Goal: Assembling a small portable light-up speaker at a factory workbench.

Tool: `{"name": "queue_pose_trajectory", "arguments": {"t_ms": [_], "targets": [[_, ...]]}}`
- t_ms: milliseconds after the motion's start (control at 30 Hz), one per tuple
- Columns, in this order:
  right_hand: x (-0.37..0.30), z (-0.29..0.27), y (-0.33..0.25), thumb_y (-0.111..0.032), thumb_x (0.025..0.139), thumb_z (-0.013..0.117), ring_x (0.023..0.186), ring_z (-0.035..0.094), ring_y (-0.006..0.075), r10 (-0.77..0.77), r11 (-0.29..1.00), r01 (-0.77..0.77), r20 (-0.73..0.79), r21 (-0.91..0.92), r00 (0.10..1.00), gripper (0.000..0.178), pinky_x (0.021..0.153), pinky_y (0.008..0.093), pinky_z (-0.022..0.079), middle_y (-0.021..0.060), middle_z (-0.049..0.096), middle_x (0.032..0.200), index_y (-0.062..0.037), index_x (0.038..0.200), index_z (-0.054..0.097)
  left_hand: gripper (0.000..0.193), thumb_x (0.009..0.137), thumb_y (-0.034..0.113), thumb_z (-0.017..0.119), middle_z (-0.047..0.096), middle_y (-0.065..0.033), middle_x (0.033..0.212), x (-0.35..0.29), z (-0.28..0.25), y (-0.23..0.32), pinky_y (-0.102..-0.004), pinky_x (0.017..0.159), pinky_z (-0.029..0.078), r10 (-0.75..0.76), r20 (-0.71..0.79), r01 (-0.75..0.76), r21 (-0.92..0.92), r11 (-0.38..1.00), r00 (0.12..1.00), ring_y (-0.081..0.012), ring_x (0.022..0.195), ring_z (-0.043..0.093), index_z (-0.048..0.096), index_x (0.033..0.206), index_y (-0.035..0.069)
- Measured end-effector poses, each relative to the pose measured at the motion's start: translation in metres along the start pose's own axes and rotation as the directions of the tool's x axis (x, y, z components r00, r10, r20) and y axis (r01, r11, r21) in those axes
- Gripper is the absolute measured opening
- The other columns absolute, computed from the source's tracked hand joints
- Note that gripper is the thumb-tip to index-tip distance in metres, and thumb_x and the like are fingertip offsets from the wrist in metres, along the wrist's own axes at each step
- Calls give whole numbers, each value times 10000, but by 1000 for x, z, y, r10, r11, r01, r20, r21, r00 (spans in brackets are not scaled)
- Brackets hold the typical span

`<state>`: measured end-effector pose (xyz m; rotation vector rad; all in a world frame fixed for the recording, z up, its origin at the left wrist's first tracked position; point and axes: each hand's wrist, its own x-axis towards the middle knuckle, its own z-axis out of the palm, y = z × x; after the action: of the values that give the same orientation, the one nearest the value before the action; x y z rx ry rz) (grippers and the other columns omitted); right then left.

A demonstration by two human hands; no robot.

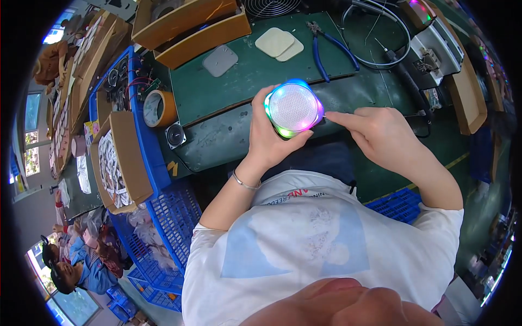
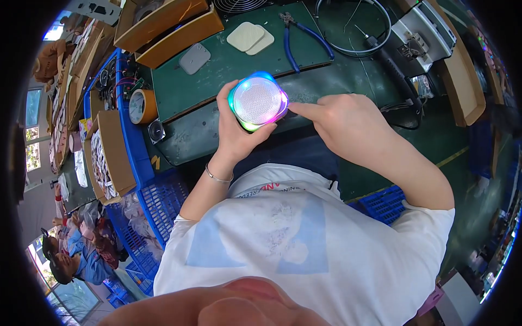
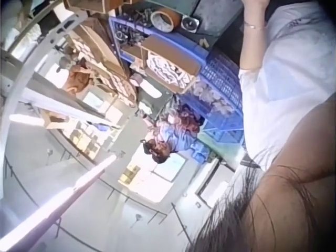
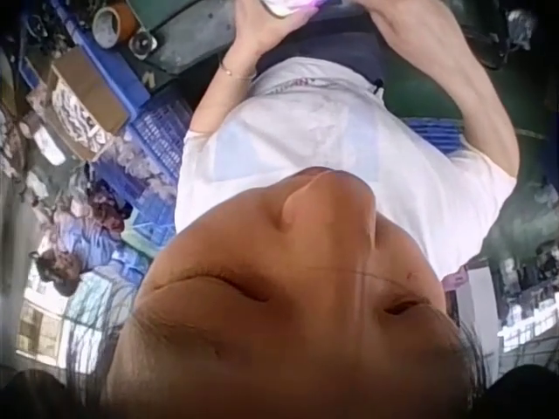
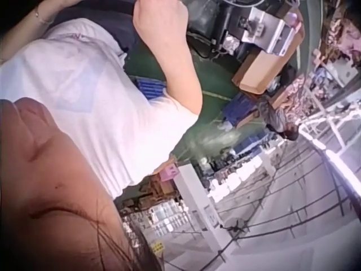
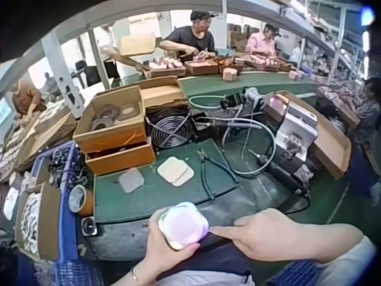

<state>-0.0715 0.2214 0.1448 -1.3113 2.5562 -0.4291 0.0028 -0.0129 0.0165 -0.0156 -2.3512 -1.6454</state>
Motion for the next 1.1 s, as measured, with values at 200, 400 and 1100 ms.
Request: {"name": "queue_pose_trajectory", "arguments": {"t_ms": [200,400,1100], "targets": [[7,-2,-4,-14,820,646,682,647,315,-3,999,3,-7,-40,1000,464,612,436,516,118,619,732,-145,1264,685,1045,635,275,933,511,-203,1351,0,0,0,-430,1055,451,30,-11,-30,-2,1000,999,-345,1239,561,311,1435,19],[14,-5,-3,-23,821,646,659,638,308,-1,995,4,29,-97,1000,462,591,437,505,107,601,694,-154,1262,689,1048,632,272,935,510,-196,1342,2,0,4,-422,1059,449,28,-2,-28,-31,999,1000,-329,1245,559,311,1437,21],[2,43,15,81,765,625,580,585,310,-73,989,94,-175,117,982,532,529,420,473,120,554,683,-81,1269,676,1060,633,180,908,486,-211,1341,3,-1,3,-425,1054,451,31,45,-32,22,999,998,-333,1230,561,239,1438,13]]}}
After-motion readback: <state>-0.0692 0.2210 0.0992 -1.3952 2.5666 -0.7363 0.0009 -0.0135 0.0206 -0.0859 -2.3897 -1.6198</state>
